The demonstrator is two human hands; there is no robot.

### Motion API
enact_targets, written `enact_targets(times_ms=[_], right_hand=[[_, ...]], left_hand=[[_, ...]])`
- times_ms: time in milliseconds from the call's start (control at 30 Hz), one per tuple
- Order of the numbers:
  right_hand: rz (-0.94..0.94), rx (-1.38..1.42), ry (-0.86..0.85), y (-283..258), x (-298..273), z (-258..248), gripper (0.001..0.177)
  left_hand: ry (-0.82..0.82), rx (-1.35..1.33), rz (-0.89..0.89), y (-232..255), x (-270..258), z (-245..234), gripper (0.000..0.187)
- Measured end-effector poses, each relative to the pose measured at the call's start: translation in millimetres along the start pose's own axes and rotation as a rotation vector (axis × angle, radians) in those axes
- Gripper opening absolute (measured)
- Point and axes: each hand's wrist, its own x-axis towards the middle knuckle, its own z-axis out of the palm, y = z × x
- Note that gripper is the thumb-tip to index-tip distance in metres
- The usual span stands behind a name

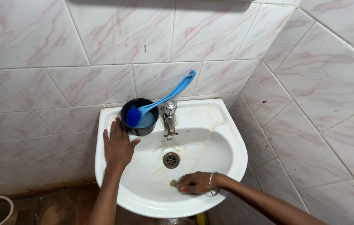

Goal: The person scrubs a white bathroom sink with a cloth, focusing on the basin and drain area. They repeatedly wipe the surface and occasionally rinse the cloth under the faucet.

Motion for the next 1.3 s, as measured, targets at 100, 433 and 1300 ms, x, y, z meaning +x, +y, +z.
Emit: enact_targets(times_ms=[100,433,1300], right_hand=[[-0.042,-0.044,0.163,-19.4,-33.3,6.3,0.041],[0.429,-0.269,1.072,24.8,-115.2,15.3,0.046],[-0.035,-0.289,1.392,82.8,138.5,-138.0,0.043]], left_hand=[[0.009,0.005,0.002,-1.7,-3.5,-0.6,0.092],[0.013,-0.033,-0.015,1.0,-1.6,-5.4,0.092],[-0.061,0.011,-0.028,5.2,-0.4,-9.8,0.093]])
